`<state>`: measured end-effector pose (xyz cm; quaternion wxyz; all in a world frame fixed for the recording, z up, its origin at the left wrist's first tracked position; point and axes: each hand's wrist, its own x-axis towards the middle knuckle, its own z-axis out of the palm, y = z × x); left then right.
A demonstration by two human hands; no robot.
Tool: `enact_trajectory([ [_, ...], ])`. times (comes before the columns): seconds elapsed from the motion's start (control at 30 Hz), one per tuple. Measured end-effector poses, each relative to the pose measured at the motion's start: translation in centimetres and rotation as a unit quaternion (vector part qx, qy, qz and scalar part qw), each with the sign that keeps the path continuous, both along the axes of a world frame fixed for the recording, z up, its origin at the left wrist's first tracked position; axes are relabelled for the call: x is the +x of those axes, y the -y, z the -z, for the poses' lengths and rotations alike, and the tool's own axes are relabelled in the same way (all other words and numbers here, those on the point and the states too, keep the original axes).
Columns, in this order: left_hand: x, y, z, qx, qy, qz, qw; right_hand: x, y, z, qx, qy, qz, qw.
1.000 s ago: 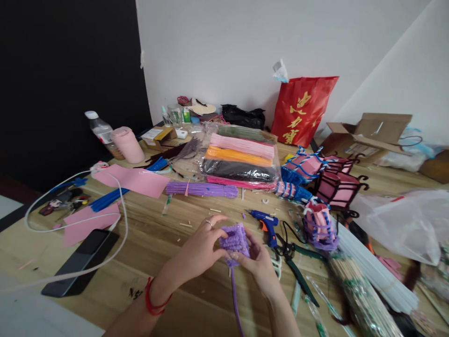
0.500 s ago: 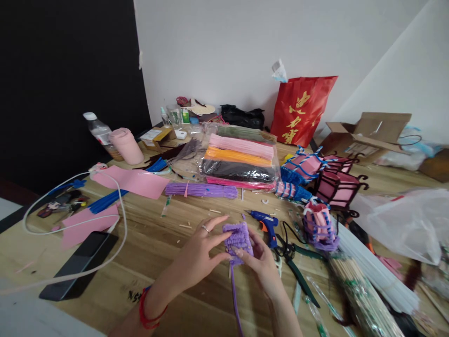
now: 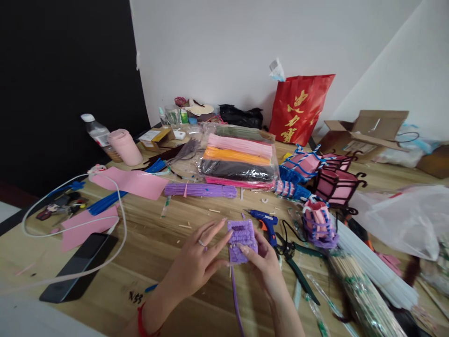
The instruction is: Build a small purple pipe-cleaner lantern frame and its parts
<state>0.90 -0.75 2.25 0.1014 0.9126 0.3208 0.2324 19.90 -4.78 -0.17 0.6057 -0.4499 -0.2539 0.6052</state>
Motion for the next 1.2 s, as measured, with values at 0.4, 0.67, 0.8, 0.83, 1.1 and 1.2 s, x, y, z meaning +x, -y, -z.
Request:
enact_trajectory([
  [0.4,-0.6,-0.8,0.1,-0.136,0.285,-0.140,0.938,-0.1,0.4,-0.4,0.020,0.050,-0.007,0.999],
  [0.67,1.8,-0.7,-0.9,-0.056,0.116,-0.101,0.986,-0.3,0.4,0.0,0.035,0.080,-0.022,0.996],
  [0.8,2.2,-0.9,-0.4,-0.044,0.109,-0.113,0.987,-0.5,0.3,0.0,0.041,0.079,-0.013,0.996],
  [0.83,2.3,-0.9,-0.3,-0.044,0.114,-0.114,0.986,-0.6,0.3,-0.1,0.043,0.080,-0.007,0.996],
  [1.1,2.0,-0.4,-0.3,-0.036,0.122,-0.115,0.985,-1.3,0.2,-0.2,0.024,0.070,0.028,0.997],
  [1.2,1.7,-0.4,-0.8,-0.024,0.121,-0.103,0.987,-1.1,0.0,-0.3,0.015,0.069,0.010,0.997],
])
